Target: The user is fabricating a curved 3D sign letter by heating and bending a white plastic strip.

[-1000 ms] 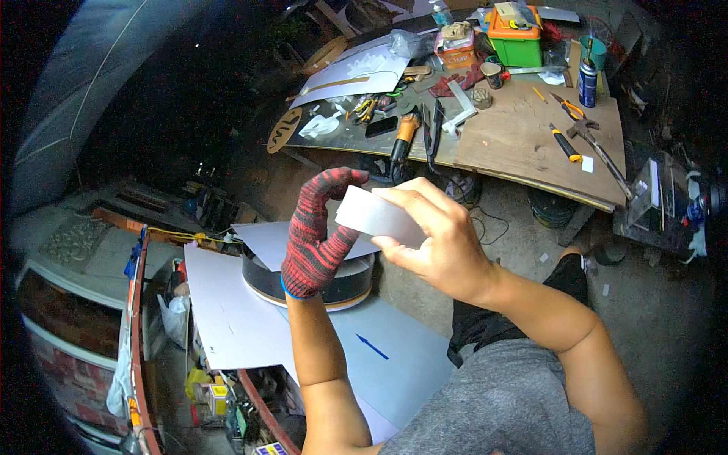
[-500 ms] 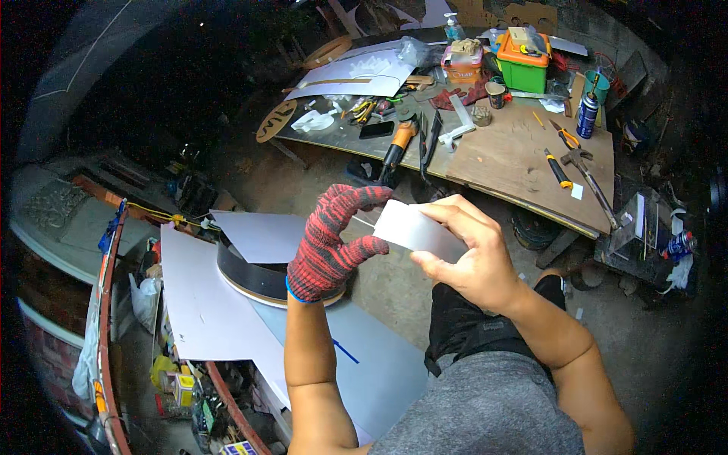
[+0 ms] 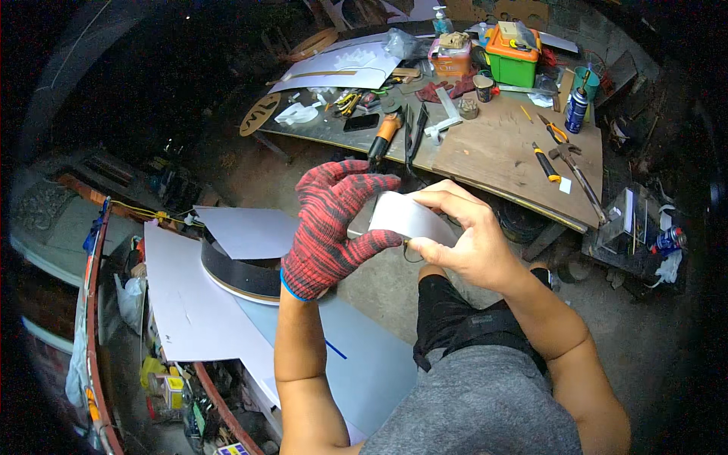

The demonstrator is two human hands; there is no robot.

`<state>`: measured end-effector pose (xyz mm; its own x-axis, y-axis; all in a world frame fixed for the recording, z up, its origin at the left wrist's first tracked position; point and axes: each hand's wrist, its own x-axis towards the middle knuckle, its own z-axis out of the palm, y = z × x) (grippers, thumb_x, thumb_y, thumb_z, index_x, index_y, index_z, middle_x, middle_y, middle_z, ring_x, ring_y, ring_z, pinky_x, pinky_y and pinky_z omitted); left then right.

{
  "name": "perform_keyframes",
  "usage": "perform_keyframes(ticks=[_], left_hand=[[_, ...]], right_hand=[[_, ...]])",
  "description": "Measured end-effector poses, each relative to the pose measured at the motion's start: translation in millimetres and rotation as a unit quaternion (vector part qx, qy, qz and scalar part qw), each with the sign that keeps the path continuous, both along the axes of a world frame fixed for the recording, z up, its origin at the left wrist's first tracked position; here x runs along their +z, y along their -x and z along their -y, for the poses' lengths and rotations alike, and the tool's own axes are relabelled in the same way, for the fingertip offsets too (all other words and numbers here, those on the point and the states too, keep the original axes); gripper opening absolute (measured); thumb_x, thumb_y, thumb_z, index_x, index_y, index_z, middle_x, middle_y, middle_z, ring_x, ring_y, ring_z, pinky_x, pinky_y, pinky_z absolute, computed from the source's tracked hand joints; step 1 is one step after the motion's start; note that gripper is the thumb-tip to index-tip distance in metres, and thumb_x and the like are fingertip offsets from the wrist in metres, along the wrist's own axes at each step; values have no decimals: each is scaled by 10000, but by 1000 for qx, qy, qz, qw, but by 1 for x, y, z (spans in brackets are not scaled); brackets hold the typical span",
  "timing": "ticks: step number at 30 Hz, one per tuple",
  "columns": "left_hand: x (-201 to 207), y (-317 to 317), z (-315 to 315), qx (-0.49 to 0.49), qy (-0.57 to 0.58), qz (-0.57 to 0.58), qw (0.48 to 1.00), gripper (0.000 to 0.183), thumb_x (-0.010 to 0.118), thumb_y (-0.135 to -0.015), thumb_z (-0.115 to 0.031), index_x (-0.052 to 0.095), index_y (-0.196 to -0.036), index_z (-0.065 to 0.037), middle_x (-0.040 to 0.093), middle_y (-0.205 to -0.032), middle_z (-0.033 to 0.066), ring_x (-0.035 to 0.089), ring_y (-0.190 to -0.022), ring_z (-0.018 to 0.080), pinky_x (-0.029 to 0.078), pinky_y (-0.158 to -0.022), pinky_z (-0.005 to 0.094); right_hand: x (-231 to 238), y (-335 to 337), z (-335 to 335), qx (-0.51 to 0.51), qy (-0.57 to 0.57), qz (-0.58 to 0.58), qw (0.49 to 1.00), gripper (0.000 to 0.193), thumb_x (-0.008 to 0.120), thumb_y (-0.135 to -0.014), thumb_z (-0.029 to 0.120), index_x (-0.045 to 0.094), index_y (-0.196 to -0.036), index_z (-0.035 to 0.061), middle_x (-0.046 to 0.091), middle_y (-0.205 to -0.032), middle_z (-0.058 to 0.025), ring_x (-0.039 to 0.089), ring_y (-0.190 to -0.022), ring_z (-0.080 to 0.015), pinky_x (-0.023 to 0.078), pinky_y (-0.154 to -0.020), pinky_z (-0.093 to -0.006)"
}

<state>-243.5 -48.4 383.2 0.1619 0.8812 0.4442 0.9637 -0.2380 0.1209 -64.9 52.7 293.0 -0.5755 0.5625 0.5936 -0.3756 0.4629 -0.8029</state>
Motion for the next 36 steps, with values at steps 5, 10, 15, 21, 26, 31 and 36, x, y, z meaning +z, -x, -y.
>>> perform_keyframes(ticks=[5, 10, 15, 21, 26, 31, 36], left_hand=[[-10, 12, -3, -39, 15, 43, 998, 565, 809, -680, -413, 658, -1118, -90, 643, -1108, 93, 546, -1106, 289, 386, -987, 417], [-8, 7, -10, -25, 28, 57, 998, 529, 823, -683, -357, 657, -1097, -71, 651, -1031, 90, 585, -992, 271, 448, -904, 385], [1, 5, -12, 6, 47, 65, 997, 491, 832, -692, -291, 656, -1082, -50, 663, -948, 87, 615, -876, 226, 491, -815, 350], [12, -8, -16, 53, 69, 85, 993, 473, 836, -698, -253, 652, -1072, -31, 667, -921, 93, 624, -820, 198, 504, -764, 329], [18, -10, -17, 41, 55, 57, 996, 436, 820, -711, -229, 657, -1063, -29, 675, -931, 110, 636, -818, 232, 505, -762, 344], [28, -15, -26, 57, 52, 21, 997, 397, 809, -735, -229, 661, -1043, -28, 682, -907, 122, 650, -810, 247, 514, -758, 347], [43, -21, -28, 86, 47, 34, 995, 395, 800, -763, -244, 664, -1050, -11, 684, -884, 130, 670, -765, 212, 533, -724, 314]], right_hand=[[0, 2, -6, 49, 14, 6, 999, 418, 740, -760, 127, 636, -1145, -1, 611, -1042, -105, 587, -965, -184, 468, -869, -304], [-5, 1, -12, 42, 26, 11, 999, 445, 752, -760, 145, 626, -1163, 5, 612, -1038, -105, 584, -967, -198, 467, -884, -321], [-8, 1, -14, 20, -3, 13, 1000, 454, 759, -762, 149, 622, -1171, 9, 611, -1038, -112, 584, -955, -218, 469, -888, -338], [-5, -2, -18, 0, 0, 26, 1000, 433, 746, -779, 143, 623, -1174, 16, 618, -1023, -115, 589, -931, -223, 475, -871, -339], [-9, 2, -24, 41, 15, -3, 999, 423, 729, -808, 145, 624, -1201, 26, 626, -1043, -104, 589, -939, -199, 475, -881, -337], [-2, -2, -33, 80, 31, 20, 996, 415, 721, -830, 140, 620, -1215, 24, 624, -1058, -77, 573, -973, -173, 459, -900, -318], [1, 0, -41, 105, 58, 8, 993, 431, 725, -861, 161, 601, -1241, -1, 612, -1091, -64, 572, -1000, -153, 462, -914, -308]])
